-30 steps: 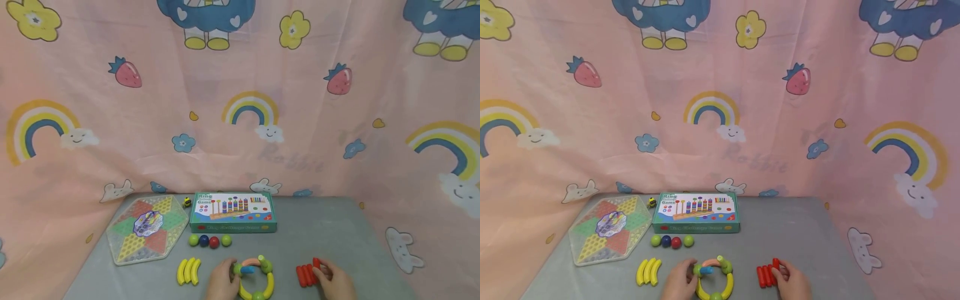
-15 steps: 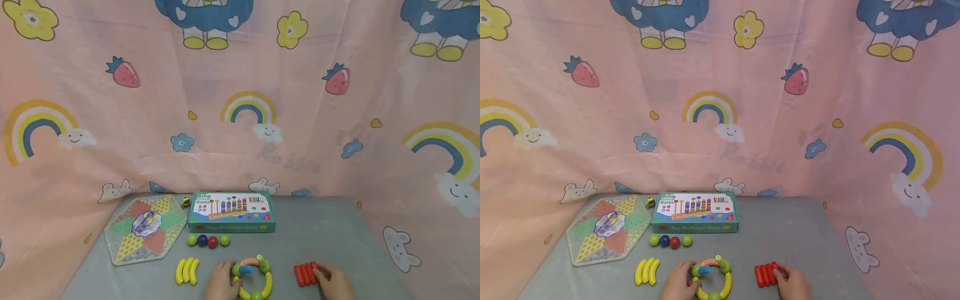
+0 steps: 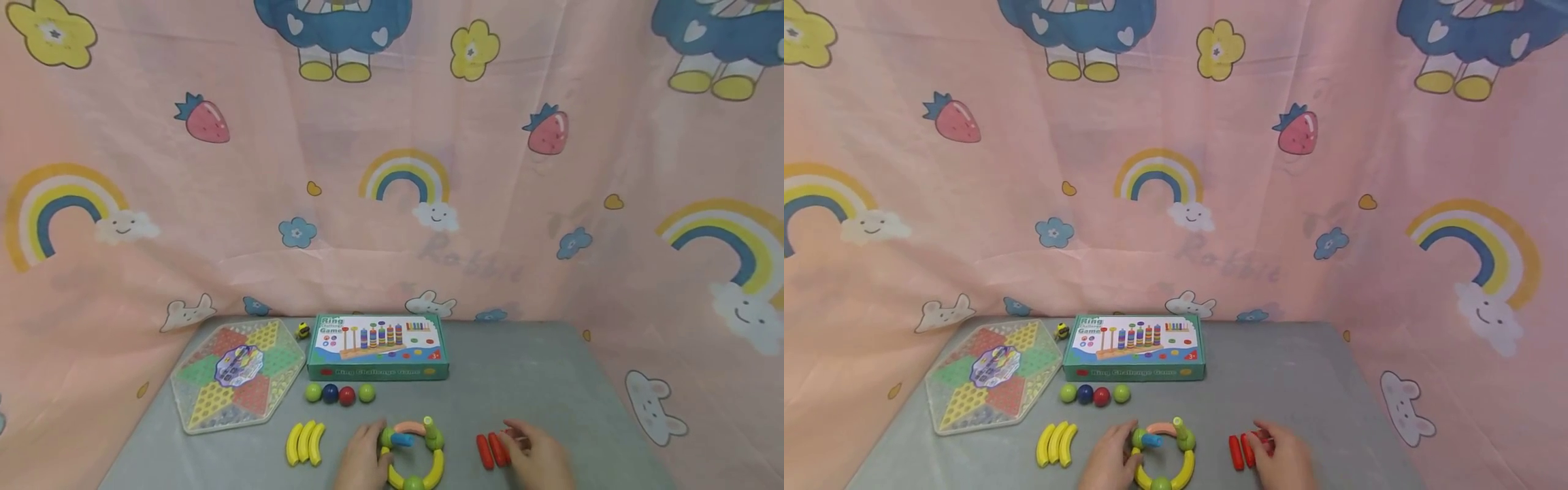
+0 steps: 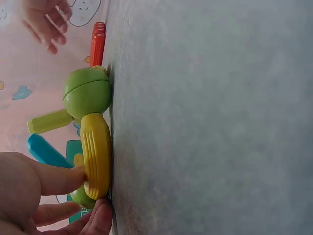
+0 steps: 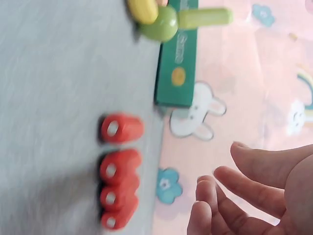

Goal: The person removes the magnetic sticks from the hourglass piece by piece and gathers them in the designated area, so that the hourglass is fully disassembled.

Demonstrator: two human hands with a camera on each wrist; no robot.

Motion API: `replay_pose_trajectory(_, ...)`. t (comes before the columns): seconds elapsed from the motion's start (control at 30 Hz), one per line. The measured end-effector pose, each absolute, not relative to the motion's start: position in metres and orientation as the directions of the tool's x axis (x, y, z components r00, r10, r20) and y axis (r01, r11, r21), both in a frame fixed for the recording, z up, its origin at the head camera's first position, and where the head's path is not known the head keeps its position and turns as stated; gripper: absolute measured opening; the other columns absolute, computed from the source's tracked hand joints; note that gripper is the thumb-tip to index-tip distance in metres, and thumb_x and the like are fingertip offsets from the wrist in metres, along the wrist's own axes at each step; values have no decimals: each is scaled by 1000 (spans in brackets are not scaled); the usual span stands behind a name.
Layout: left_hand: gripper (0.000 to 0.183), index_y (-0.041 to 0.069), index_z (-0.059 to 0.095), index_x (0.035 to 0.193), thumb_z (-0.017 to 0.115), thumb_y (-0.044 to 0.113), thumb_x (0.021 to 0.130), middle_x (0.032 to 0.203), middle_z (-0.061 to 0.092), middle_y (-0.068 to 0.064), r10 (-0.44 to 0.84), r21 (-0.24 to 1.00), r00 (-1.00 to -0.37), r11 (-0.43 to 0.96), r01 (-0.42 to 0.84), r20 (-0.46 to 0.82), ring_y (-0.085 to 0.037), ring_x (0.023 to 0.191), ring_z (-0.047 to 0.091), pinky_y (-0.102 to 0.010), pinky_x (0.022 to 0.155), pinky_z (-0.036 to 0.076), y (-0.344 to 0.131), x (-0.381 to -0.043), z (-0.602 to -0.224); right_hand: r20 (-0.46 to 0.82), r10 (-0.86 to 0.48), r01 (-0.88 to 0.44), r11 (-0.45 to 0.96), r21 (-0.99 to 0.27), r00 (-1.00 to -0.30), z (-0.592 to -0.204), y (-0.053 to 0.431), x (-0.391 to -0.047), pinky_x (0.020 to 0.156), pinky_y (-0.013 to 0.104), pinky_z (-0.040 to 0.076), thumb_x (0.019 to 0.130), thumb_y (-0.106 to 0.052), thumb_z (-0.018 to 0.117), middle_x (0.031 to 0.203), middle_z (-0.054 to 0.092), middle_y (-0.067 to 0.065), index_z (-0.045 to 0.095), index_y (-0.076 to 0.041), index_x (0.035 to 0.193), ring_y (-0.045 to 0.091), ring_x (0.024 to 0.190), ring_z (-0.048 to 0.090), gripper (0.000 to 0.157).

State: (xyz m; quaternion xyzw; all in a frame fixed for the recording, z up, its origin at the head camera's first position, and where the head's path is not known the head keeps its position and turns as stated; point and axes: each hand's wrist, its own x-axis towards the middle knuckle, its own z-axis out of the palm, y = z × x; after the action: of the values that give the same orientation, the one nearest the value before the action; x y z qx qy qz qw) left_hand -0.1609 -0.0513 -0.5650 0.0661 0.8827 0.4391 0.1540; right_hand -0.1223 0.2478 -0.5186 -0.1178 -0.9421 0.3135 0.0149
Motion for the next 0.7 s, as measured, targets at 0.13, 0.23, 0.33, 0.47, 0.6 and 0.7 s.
replay_pose_trajectory(0.13,58,-2,54,138,77,18,88,116,59,-12,273,804,-940,594,-3,-205,-27,95,57,-50,82,51,-52,-160,-566,-57,191,185,764,-617,-980,-515,229,-122,64,31,55,87,-23,79,92,72,-2,73,-3,116,10,74,64,35)
replay_pose_trajectory(0.23,68,-3,53,140,78,33,87,122,59,-16,285,812,-932,584,-16,-224,-33,104,59,-56,90,51,-50,-158,-566,-89,164,183,761,-623,-982,-514,216,-124,64,29,53,83,-18,82,92,70,-2,73,-5,116,9,73,61,37)
replay_pose_trajectory(0.33,83,-4,50,142,80,45,83,136,54,-24,299,803,-915,594,-44,-271,-46,123,53,-66,101,43,-46,-156,-567,-96,131,162,764,-625,-987,-516,206,-126,65,29,52,80,-12,84,94,71,-1,73,-6,116,9,74,58,39)
replay_pose_trajectory(0.47,99,-7,46,145,82,55,77,143,48,-27,340,776,-894,630,-15,-293,-50,131,46,-67,105,40,-42,-157,-572,-114,102,152,730,-667,-988,-517,195,-129,68,33,54,78,-8,85,100,72,3,71,-4,119,11,78,60,44)
replay_pose_trajectory(0.6,105,-10,42,146,81,58,77,142,47,-28,375,759,-892,649,57,-254,-49,132,45,-66,105,40,-43,-157,-572,-137,94,164,671,-723,-986,-522,181,-135,68,34,56,77,-7,86,106,70,8,69,-3,123,15,84,62,50)
replay_pose_trajectory(0.7,103,-10,41,146,82,55,78,143,46,-28,392,757,-886,649,74,-249,-50,133,44,-66,105,40,-44,-158,-570,-142,91,168,633,-756,-986,-526,174,-139,69,34,57,77,-10,86,110,68,9,69,-4,124,18,89,63,50)
